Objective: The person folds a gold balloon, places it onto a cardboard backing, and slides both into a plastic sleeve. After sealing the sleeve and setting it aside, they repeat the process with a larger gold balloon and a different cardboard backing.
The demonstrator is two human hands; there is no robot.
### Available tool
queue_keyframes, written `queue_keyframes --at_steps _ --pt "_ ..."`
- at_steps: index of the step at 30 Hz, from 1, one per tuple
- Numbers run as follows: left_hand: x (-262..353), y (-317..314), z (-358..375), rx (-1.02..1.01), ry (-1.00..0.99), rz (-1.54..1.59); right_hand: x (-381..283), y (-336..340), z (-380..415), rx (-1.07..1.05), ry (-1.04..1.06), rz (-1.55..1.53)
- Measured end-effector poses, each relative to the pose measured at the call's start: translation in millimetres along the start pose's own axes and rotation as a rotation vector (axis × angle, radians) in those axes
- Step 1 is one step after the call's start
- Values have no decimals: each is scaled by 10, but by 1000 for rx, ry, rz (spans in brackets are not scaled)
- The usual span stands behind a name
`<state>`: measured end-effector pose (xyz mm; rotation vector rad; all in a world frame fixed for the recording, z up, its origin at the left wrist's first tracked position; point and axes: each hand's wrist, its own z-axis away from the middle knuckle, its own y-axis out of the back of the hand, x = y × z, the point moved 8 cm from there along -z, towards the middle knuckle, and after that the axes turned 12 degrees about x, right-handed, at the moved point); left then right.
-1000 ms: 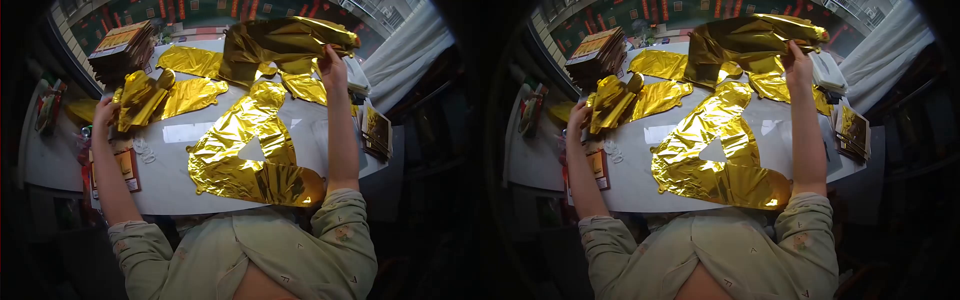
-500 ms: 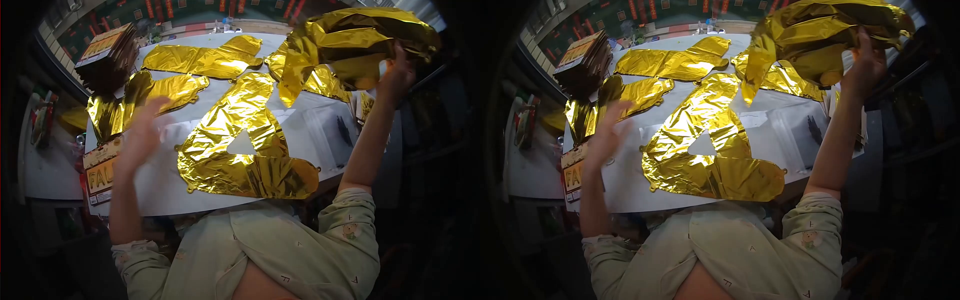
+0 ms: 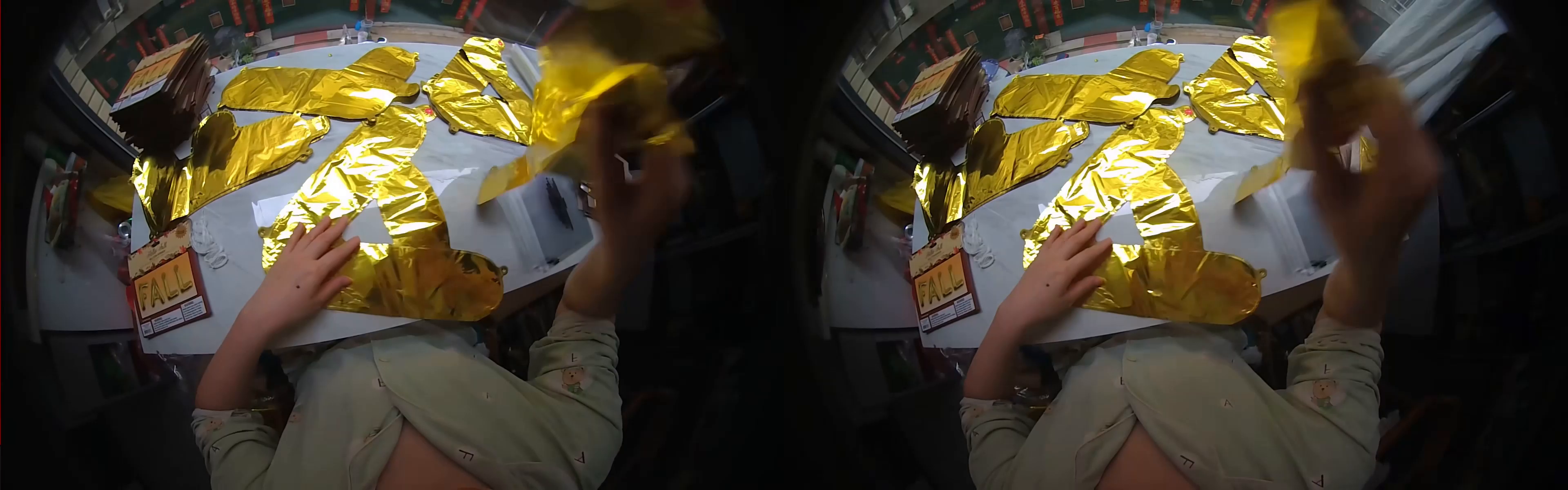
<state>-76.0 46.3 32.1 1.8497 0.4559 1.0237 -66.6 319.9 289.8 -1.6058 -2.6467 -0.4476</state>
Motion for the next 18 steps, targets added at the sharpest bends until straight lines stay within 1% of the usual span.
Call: queue_keyframes --at_steps 1,2,3,4,5,7,8,9,11,12,14,15,17,18 --pt "-9 46 5 34 -22 -19 -260 -160 130 -229 -8 -55" --pt "-47 65 15 32 -23 -18 -463 -345 257 -354 74 -256" --pt "-141 110 20 63 58 111 -710 -483 368 -426 98 -338" --pt "-225 142 24 93 140 238 -886 -658 551 -536 66 -427" --pt "-274 278 24 202 278 296 -1063 -767 729 -586 45 -478" --pt "-678 129 236 128 722 762 -1384 -941 1080 -650 95 -520" --pt "-765 110 256 210 542 632 -1391 -948 1105 -668 95 -521" --pt "-530 240 224 458 890 1354 -1650 -1015 1414 -636 167 -537" --pt "-745 154 254 283 769 1360 -1863 -1022 1565 -615 259 -512" --pt "-718 175 263 307 835 1376 -1924 -1040 1619 -612 267 -524" --pt "-871 142 296 233 760 1028 -1984 -1054 1684 -642 263 -538" --pt "-689 221 243 325 878 1139 -1979 -1051 1683 -644 260 -537" --pt "-760 194 288 290 840 1114 -1946 -1072 1702 -726 182 -620" --pt "-766 205 288 260 801 1088 -1934 -1097 1751 -835 124 -663"
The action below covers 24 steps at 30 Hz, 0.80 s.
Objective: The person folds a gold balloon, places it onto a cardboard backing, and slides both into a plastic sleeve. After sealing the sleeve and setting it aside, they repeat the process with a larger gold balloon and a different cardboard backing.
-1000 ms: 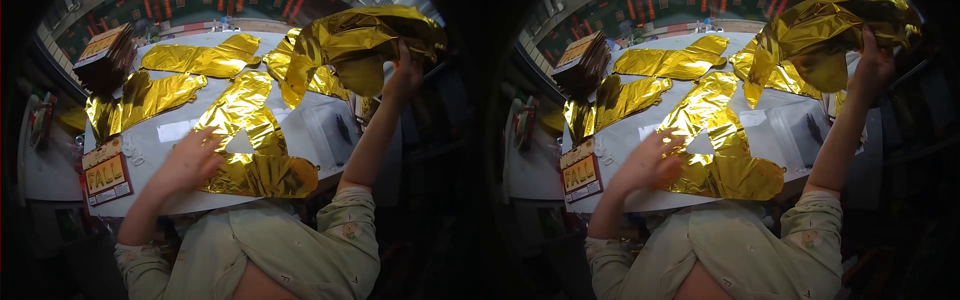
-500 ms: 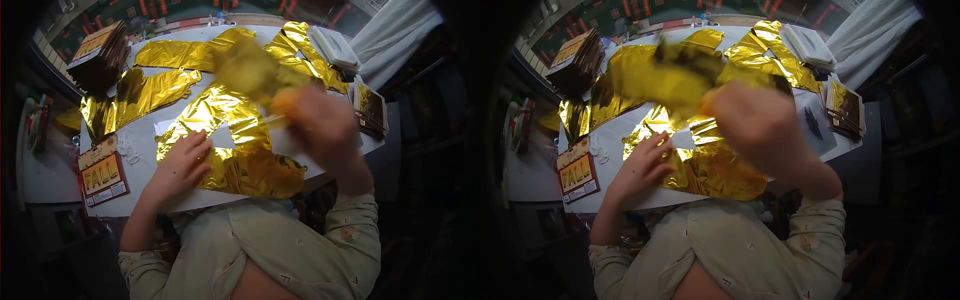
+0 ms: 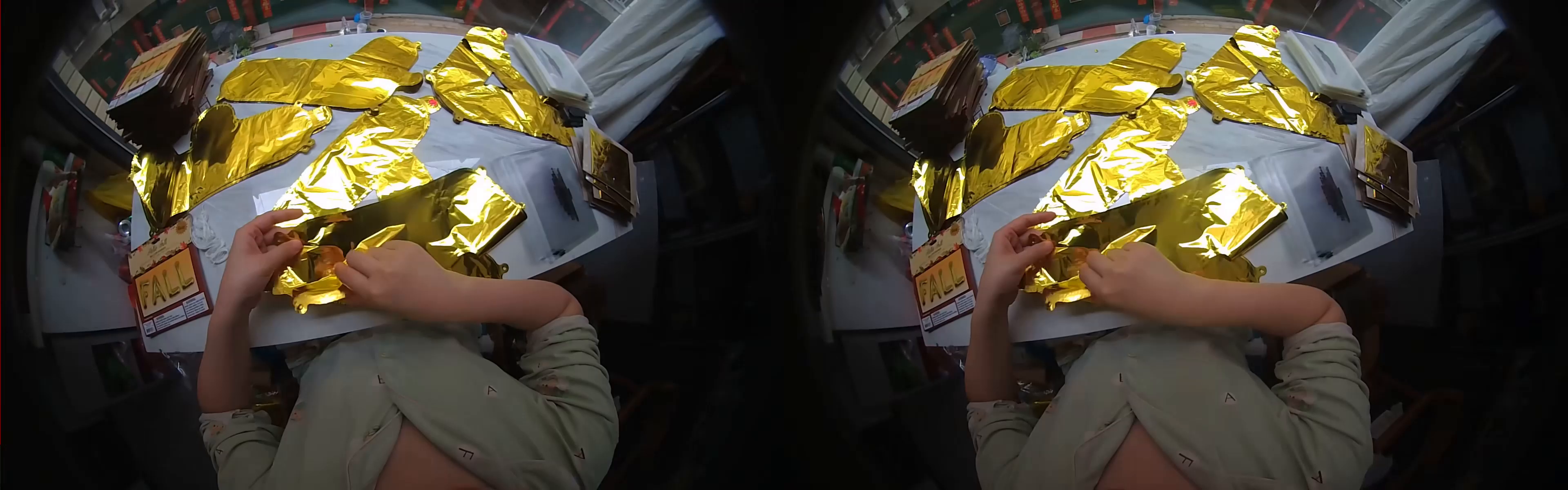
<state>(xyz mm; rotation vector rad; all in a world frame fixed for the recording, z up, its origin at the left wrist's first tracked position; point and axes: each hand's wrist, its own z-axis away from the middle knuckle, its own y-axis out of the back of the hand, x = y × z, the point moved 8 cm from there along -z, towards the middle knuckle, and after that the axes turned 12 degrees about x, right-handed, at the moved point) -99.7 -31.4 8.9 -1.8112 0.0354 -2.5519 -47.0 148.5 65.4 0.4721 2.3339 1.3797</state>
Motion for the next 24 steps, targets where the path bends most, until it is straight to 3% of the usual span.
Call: queue_keyframes --at_steps 3,6,7,9,10,12,13,15,19,21,24 --pt "245 134 46 -11 -122 -46 43 215 82 -10 -43 -62" --pt "855 689 190 169 -462 -129 201 570 109 103 -147 -172" --pt "1083 977 264 405 -498 -109 304 631 133 129 -177 -110" --pt "1392 1744 269 623 -705 -57 561 744 153 213 -244 -50" --pt "1482 1954 302 740 -705 -19 747 754 152 210 -301 -42" --pt "1550 2556 126 679 -754 112 1167 701 120 230 -412 -64" --pt "1541 2653 101 766 -717 157 1406 655 85 252 -465 -96" --pt "1266 3292 -138 823 -596 -96 1719 602 -134 304 -428 -3" --pt "828 3426 -415 825 -575 -192 2307 84 -625 336 -360 60" --pt "636 3679 -620 802 -640 -418 2457 -135 -780 334 -321 88" --pt "650 3634 -613 972 -611 -848 2660 -514 -957 71 -318 240"
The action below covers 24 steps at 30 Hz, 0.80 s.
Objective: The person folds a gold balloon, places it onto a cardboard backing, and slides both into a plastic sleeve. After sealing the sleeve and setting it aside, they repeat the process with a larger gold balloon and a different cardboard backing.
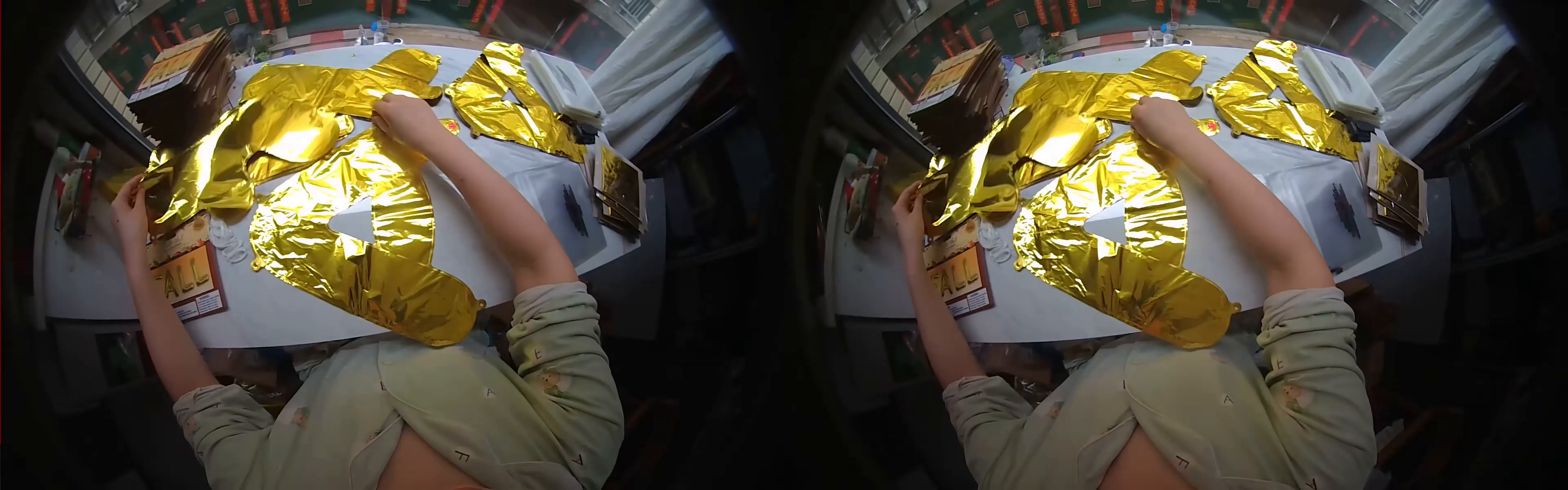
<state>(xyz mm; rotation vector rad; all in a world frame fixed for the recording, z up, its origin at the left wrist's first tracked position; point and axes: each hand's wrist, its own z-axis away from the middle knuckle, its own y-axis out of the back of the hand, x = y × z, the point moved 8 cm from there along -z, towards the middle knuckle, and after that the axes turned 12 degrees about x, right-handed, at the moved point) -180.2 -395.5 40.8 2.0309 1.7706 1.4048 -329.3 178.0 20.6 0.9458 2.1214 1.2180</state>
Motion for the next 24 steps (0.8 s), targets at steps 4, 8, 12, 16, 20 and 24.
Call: queue_keyframes --at_steps 4,8,12,16,20,24 --pt "861 208 114 177 -123 -256 -4 -33 -155 -99 72 134" --pt "2061 -189 353 44 -494 -25 112 62 -341 -151 -13 38" --pt "2786 -1154 843 -373 -480 308 349 63 -506 -167 -139 -138" --pt "3409 -1871 1165 -427 -631 235 409 27 -536 -154 -147 -151" --pt "3469 -2328 1276 -438 -629 79 411 -7 -531 -92 -126 -89" --pt "3409 -2366 1402 -295 -579 132 385 -5 -521 11 -75 -91"
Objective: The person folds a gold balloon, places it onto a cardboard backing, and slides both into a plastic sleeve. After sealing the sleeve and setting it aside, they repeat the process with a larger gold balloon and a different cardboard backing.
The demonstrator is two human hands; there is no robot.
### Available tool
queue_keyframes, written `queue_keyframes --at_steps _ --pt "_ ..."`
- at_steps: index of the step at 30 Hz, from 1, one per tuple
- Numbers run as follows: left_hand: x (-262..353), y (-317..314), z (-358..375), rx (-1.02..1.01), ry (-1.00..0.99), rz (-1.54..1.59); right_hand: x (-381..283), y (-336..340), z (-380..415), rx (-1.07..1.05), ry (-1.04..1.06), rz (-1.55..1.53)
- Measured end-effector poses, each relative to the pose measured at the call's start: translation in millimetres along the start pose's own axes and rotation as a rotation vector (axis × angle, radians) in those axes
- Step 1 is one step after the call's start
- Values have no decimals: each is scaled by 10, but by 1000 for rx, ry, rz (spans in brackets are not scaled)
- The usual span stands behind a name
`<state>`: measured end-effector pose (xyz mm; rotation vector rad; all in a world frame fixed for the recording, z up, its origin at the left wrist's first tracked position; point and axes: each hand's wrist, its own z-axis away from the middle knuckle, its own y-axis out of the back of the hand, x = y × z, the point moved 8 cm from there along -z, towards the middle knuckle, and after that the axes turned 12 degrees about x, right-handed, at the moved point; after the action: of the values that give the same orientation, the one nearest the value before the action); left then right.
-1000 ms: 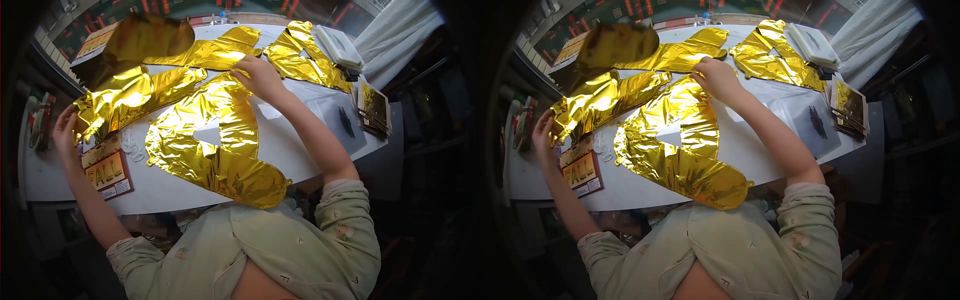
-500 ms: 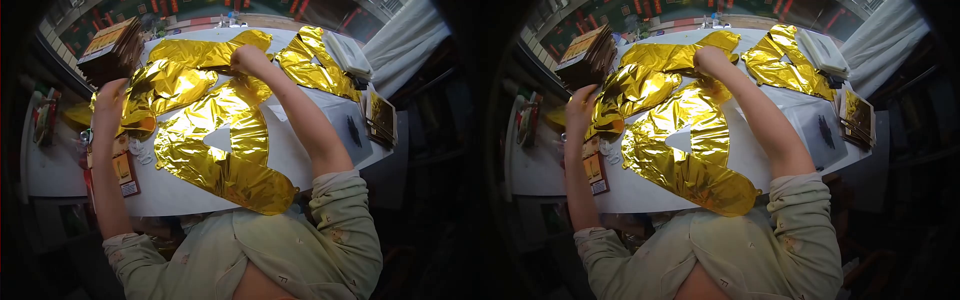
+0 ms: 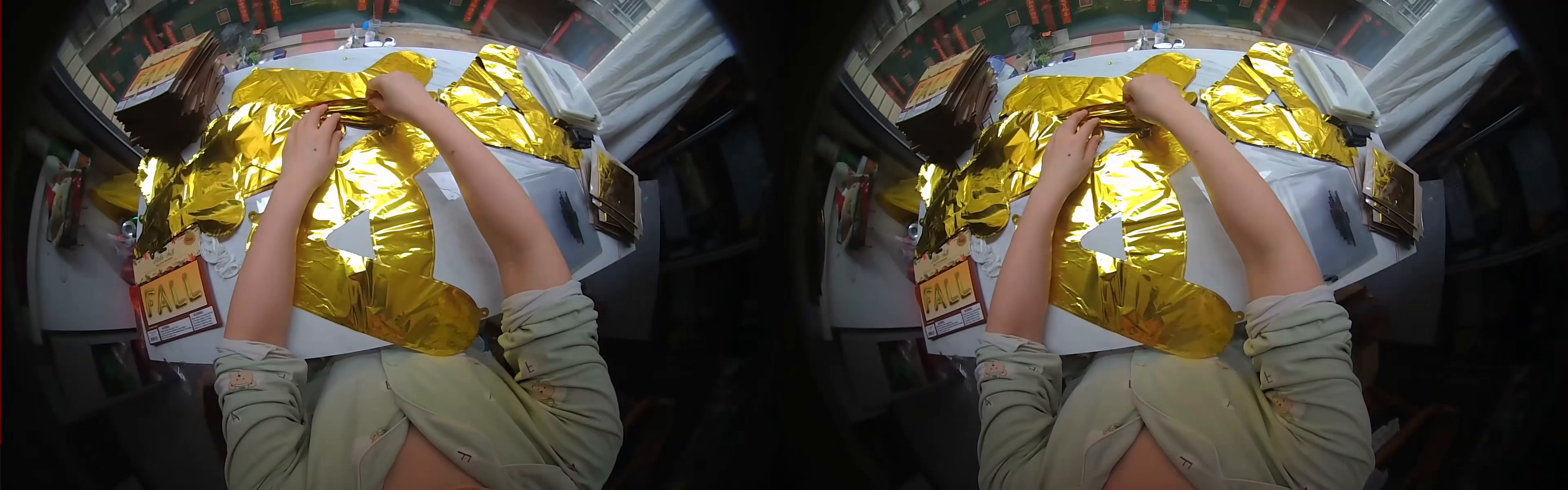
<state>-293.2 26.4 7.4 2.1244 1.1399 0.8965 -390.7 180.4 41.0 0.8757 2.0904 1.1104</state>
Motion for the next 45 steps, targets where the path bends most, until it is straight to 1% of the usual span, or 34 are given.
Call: queue_keyframes --at_steps 1,2,3,5,6,9,11,14,15,17,18,20,22,24,26,27,30,32,33,35,36,37,38,39,40,41,42,43,45 --pt "-2 37 21 84 0 9 8 1 -4 -12 7 -25" --pt "-13 27 34 99 -8 14 7 -5 5 -25 14 -50" --pt "-4 31 48 96 -5 13 -23 9 32 -28 14 -53" --pt "12 24 34 63 2 55 -49 127 50 63 -34 -80" --pt "8 -8 34 28 2 44 -39 138 52 64 -33 -82" --pt "13 -3 28 45 -12 22 -38 145 67 57 20 -139" --pt "23 0 31 29 -8 -4 -13 67 67 -26 65 -145" --pt "40 3 42 6 -1 -40 40 49 85 -22 117 -202" --pt "30 5 49 0 3 -51 6 104 89 -22 120 -203" --pt "5 -18 67 8 0 -60 -79 187 115 -119 77 -176" --pt "15 -17 64 15 -6 -65 -56 179 110 -119 78 -176" --pt "30 -4 64 36 -6 -56 -64 138 106 -149 167 -101" --pt "32 1 58 56 -7 -48 -13 78 80 -124 146 -57" --pt "67 69 37 146 -59 -43 -4 73 56 -98 128 -15" --pt "54 32 35 110 -30 -19 24 86 45 -118 17 -30" --pt "25 -11 46 74 -2 8 47 58 38 -119 19 -31" --pt "32 -3 51 123 -42 5 238 120 -68 14 -157 -306" --pt "20 -28 69 98 -10 -6 413 321 -196 213 -221 -396" --pt "3 -40 71 70 24 -16 557 423 -310 362 -226 -440" --pt "-4 -42 61 43 35 -17 638 909 -463 652 -231 -502" --pt "-12 -57 59 13 46 -15 609 1229 -483 818 -214 -480" --pt "-8 -54 60 15 45 -14 657 1494 -547 836 -273 -409" --pt "-5 -45 67 30 49 -12 757 1740 -611 888 -376 -254" --pt "-2 -35 69 46 53 -9 955 2035 -647 1106 -299 -395" --pt "2 -22 61 48 51 -5 974 2372 -653 1255 -227 -168" --pt "-6 -26 53 18 61 4 648 2744 -573 1224 -131 -204" --pt "-18 -39 39 -10 69 15 458 2982 -548 1201 -53 -261" --pt "-37 -55 27 -12 57 14 296 3175 -541 1188 122 -115" --pt "-53 -34 -14 -75 111 11 -264 3433 -403 1063 390 204"
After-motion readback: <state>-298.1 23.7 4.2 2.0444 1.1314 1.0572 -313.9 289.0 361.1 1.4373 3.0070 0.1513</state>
